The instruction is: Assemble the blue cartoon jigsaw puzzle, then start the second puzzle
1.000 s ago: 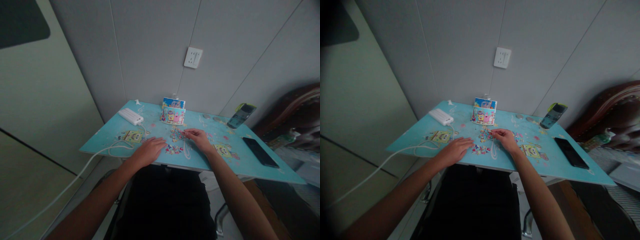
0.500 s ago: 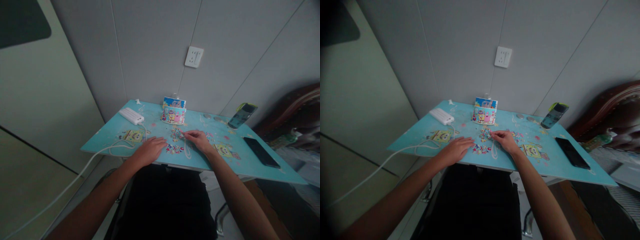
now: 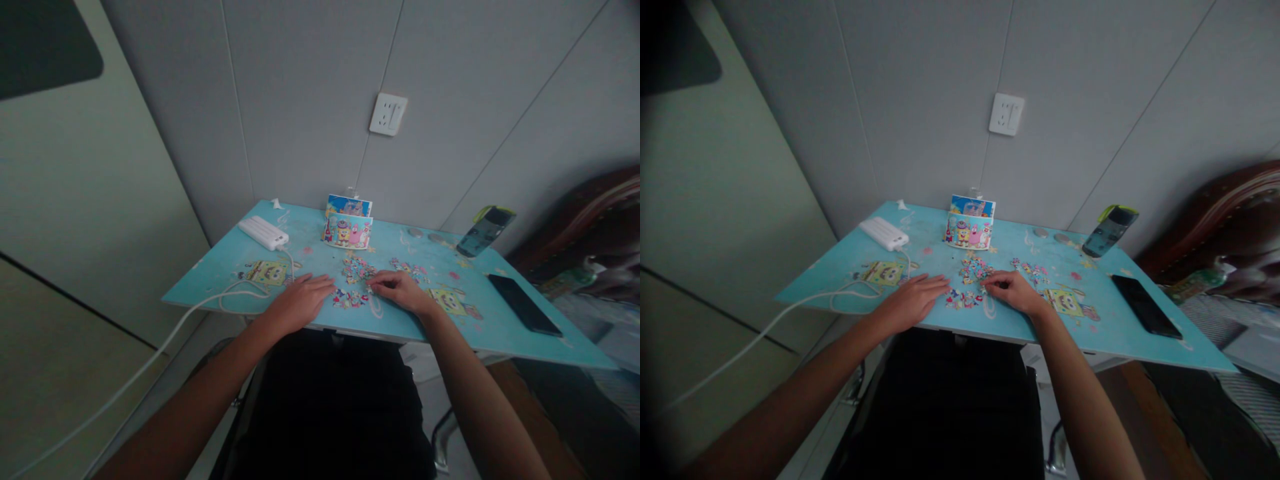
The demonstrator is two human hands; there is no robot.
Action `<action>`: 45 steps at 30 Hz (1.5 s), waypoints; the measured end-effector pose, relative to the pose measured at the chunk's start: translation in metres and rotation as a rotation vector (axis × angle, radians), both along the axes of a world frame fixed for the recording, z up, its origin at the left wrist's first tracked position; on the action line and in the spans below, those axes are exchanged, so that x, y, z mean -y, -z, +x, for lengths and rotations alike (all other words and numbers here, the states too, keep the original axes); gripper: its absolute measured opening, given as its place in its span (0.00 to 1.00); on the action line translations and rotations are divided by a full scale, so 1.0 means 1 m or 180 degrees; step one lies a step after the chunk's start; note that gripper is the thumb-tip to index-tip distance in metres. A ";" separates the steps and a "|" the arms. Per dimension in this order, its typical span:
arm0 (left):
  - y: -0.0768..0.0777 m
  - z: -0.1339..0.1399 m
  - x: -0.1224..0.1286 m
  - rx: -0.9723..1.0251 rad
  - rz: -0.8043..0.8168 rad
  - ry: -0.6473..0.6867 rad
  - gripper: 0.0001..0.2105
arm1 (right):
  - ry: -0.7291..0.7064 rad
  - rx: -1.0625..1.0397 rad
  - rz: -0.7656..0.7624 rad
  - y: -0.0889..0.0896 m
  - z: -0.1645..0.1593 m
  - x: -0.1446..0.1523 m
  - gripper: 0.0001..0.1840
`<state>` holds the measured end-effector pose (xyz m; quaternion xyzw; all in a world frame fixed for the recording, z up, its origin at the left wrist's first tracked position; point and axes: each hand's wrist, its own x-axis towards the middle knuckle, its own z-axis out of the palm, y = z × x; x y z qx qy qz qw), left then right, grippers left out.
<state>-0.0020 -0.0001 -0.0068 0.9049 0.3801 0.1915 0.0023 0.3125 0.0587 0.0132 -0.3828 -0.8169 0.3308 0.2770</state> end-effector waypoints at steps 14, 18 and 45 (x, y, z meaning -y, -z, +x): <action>-0.001 0.000 0.000 0.0011 -0.0035 0.0007 0.20 | -0.0460 0.0242 0.0744 0.003 -0.022 0.001 0.15; -0.001 0.000 0.001 0.0038 -0.0039 0.0011 0.21 | -0.0454 0.0249 0.0813 0.003 -0.024 0.001 0.13; 0.001 0.000 -0.001 0.0019 -0.0017 -0.0016 0.20 | -0.0311 0.0382 0.1220 0.004 -0.020 0.003 0.11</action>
